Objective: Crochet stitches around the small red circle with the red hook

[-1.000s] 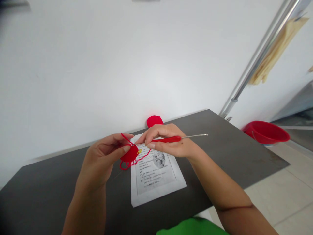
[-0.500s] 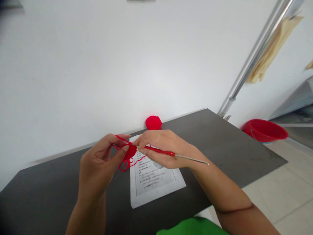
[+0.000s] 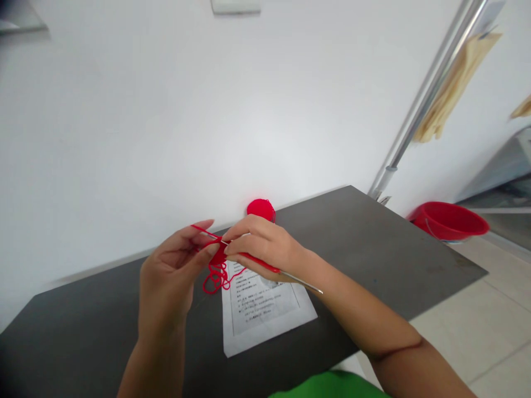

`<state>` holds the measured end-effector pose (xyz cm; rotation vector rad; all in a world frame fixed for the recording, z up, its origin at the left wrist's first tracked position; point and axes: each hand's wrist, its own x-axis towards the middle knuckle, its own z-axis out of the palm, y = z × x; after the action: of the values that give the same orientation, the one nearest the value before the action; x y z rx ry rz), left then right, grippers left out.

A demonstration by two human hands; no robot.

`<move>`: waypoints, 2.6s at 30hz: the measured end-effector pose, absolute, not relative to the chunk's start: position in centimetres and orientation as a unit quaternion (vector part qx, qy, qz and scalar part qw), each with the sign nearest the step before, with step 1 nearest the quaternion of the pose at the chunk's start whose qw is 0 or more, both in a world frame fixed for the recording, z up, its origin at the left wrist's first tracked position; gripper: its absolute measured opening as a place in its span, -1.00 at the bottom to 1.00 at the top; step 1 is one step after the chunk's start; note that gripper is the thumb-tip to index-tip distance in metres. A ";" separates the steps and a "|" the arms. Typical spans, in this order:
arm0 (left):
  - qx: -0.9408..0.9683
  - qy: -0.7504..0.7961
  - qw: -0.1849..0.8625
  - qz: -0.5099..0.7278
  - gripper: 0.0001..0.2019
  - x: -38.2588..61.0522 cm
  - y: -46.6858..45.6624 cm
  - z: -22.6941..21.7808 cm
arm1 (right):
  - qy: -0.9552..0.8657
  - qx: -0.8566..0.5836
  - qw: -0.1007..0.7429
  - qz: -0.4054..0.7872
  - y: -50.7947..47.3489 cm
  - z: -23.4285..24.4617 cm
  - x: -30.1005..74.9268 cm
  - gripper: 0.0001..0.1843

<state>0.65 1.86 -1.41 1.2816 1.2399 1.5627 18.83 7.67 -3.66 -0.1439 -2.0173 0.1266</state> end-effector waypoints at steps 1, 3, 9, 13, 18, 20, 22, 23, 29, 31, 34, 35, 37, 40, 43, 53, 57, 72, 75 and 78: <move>0.483 0.465 0.421 0.611 -0.69 0.5 2.2 -1.4 | -0.845 -0.046 0.531 0.034 7.9 -3.8 18.8 -0.84; 0.439 0.428 0.506 0.607 -0.69 0.5 2.8 -1.5 | -0.842 -0.022 0.539 0.000 8.3 -4.2 18.7 -0.77; 0.411 0.405 0.501 0.645 -0.72 1.4 3.2 -2.3 | -0.795 -0.077 0.601 -0.027 8.5 -6.0 17.2 -0.78; 0.516 0.499 0.318 0.619 -0.71 1.1 3.1 -2.9 | -0.798 -0.115 0.590 -0.046 8.1 -6.1 16.4 -0.83; 0.626 0.534 0.180 0.539 -0.79 -0.2 3.7 -2.7 | -0.816 -0.136 0.562 0.032 7.2 -4.5 17.0 -0.86; 0.649 0.536 0.138 0.522 -0.87 -0.6 4.0 -2.6 | -0.816 -0.145 0.554 0.071 6.9 -4.0 17.5 -0.87; 0.676 0.530 0.096 0.503 -0.91 -0.8 4.4 -2.7 | -0.825 -0.147 0.539 0.082 6.8 -3.6 17.9 -0.87; 0.689 0.525 0.076 0.494 -0.89 -0.8 4.5 -2.8 | -0.834 -0.147 0.527 0.075 6.7 -3.5 18.1 -0.87; 0.725 0.510 0.040 0.461 -0.82 -0.9 5.3 -4.1 | -0.872 -0.165 0.458 0.054 6.6 -2.9 19.0 -0.90; 0.721 0.515 0.054 0.460 -0.80 -0.9 5.4 -4.2 | -0.871 -0.168 0.453 0.085 6.4 -2.6 19.2 -0.90; 0.706 0.522 0.079 0.472 -0.80 -0.9 5.4 -4.1 | -0.861 -0.176 0.456 0.140 6.3 -2.4 19.5 -0.90; 0.698 0.525 0.097 0.478 -0.81 -0.9 5.3 -3.9 | -0.850 -0.188 0.461 0.170 6.3 -2.3 19.5 -0.90; 0.669 0.528 0.174 0.493 -0.85 -1.0 5.2 -3.6 | -0.807 -0.221 0.483 0.260 6.6 -2.4 19.5 -0.92; 0.598 0.492 0.379 0.506 -0.87 -1.4 5.1 -3.2 | -0.713 -0.229 0.518 0.414 7.4 -3.0 19.2 -0.88; 0.529 0.429 0.541 0.493 -0.83 -2.0 5.0 -2.9 | -0.698 -0.162 0.540 0.441 8.2 -3.8 18.7 -0.91; 0.496 0.411 0.585 0.493 -0.84 -2.7 5.0 -2.5 | -0.791 -0.073 0.503 0.340 8.1 -3.5 18.6 -0.94; 0.546 0.421 0.519 0.505 -0.85 -3.3 5.0 -2.4 | -0.743 -0.069 0.529 0.404 8.0 -3.9 18.3 -0.96; 0.453 0.339 0.650 0.507 -0.63 -1.7 4.3 -2.3 | -0.852 0.061 0.518 0.045 9.0 -4.2 18.1 -0.86; 0.448 0.324 0.661 0.508 -0.65 -1.4 4.3 -2.5 | -0.850 0.042 0.524 0.034 9.0 -4.1 18.2 -0.84; 0.457 0.330 0.656 0.502 -0.61 -1.3 4.2 -2.6 | -0.843 0.015 0.531 0.081 8.7 -4.0 18.0 -0.86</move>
<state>-1.31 4.16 -2.60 1.0355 0.7488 1.1365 17.99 8.70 -3.99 0.0360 -2.0122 0.1939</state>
